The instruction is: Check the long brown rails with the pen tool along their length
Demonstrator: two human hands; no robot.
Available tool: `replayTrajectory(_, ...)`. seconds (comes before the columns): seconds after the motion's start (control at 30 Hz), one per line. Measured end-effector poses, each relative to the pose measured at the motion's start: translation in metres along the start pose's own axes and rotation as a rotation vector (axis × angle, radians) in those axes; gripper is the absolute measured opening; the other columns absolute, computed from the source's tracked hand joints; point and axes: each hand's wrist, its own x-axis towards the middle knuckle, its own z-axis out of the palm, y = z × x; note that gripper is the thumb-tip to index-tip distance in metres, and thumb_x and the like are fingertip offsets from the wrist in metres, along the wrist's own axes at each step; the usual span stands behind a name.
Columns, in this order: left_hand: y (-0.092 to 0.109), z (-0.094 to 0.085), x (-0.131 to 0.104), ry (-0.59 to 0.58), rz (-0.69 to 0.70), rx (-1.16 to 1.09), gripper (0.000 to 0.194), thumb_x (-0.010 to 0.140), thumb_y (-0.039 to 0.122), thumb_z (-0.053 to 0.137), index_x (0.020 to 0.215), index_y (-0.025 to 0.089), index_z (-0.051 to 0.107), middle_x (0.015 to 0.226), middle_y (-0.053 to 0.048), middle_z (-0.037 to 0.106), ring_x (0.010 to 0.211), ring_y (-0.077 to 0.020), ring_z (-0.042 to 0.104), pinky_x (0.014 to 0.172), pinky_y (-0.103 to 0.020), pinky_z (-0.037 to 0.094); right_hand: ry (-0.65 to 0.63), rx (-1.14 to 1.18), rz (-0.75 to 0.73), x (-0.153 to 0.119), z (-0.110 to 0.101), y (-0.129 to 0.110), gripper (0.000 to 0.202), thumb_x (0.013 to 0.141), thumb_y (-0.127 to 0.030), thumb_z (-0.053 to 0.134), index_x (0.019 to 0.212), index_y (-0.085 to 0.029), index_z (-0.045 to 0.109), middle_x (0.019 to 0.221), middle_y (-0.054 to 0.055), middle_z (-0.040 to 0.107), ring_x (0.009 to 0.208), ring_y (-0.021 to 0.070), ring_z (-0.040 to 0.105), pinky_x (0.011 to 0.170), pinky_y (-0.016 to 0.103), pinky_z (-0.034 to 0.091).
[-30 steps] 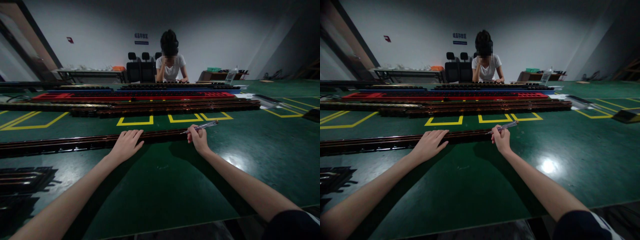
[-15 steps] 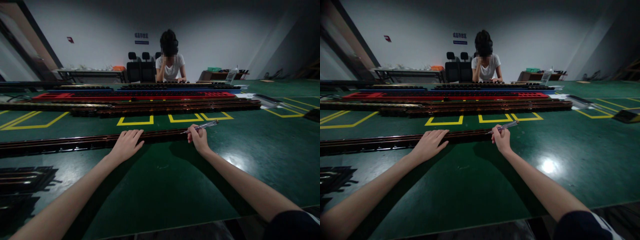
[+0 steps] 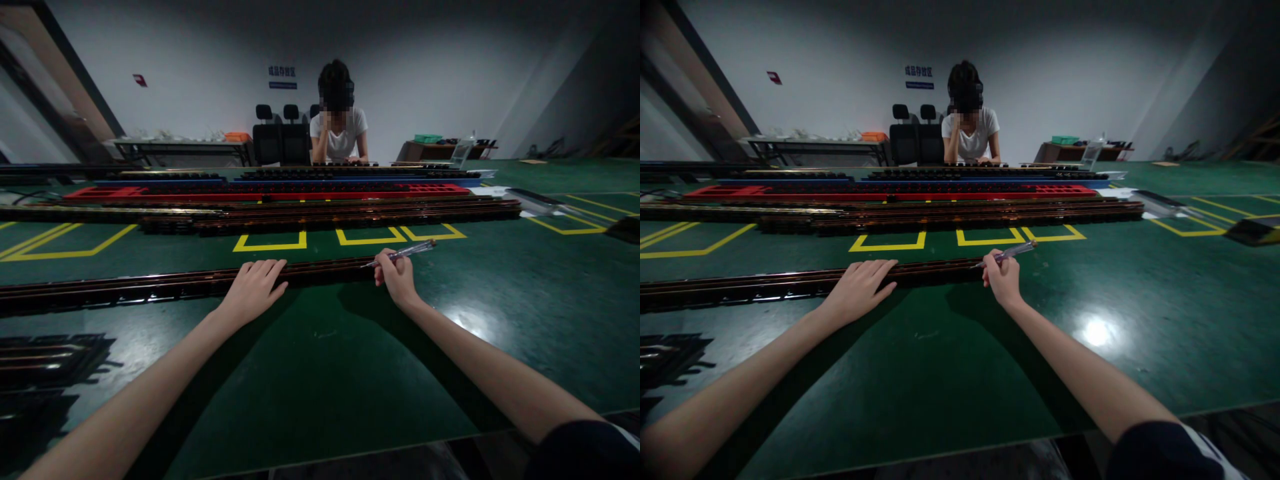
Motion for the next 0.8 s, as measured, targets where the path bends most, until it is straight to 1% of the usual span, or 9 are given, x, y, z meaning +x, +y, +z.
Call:
replayTrajectory(0.33, 0.0005, -0.0006, 0.0004, -0.005, 0.006, 0.01, 0.046, 0.094, 0.038, 0.034, 0.129, 0.009, 0.046, 0.121, -0.016, 0.059, 0.108, -0.027, 0.055, 0.089, -0.042, 0.042, 0.02, -0.023, 0.0, -0.0005, 0.0021, -0.0024, 0.022, 0.075, -0.021, 0.052, 0.053, -0.018, 0.049, 0.04, -0.005, 0.049, 0.032, 0.0065, 0.045, 0.031, 0.016, 0.036)
replayTrajectory(0.6, -0.0002, 0.0007, -0.0003, 0.006, 0.002, 0.001, 0.045, 0.094, 0.037, 0.034, 0.129, 0.012, 0.046, 0.122, -0.015, 0.059, 0.108, -0.0262, 0.055, 0.09, -0.042, 0.042, 0.021, -0.031, 0.01, -0.0014, 0.0028, -0.0043, 0.022, 0.075, -0.021, 0.051, 0.053, -0.019, 0.048, 0.04, -0.005, 0.049, 0.032, 0.0064, 0.045, 0.031, 0.016, 0.036)
replayTrajectory(0.8, 0.0006, -0.0016, 0.0002, -0.013, 0.001, 0.002, 0.046, 0.094, 0.037, 0.035, 0.129, 0.01, 0.046, 0.122, -0.016, 0.059, 0.109, -0.0264, 0.055, 0.091, -0.043, 0.042, 0.017, -0.024, 0.012, -0.0015, 0.0026, -0.0052, 0.022, 0.074, -0.021, 0.052, 0.053, -0.018, 0.049, 0.04, -0.005, 0.049, 0.032, 0.0064, 0.045, 0.031, 0.016, 0.036)
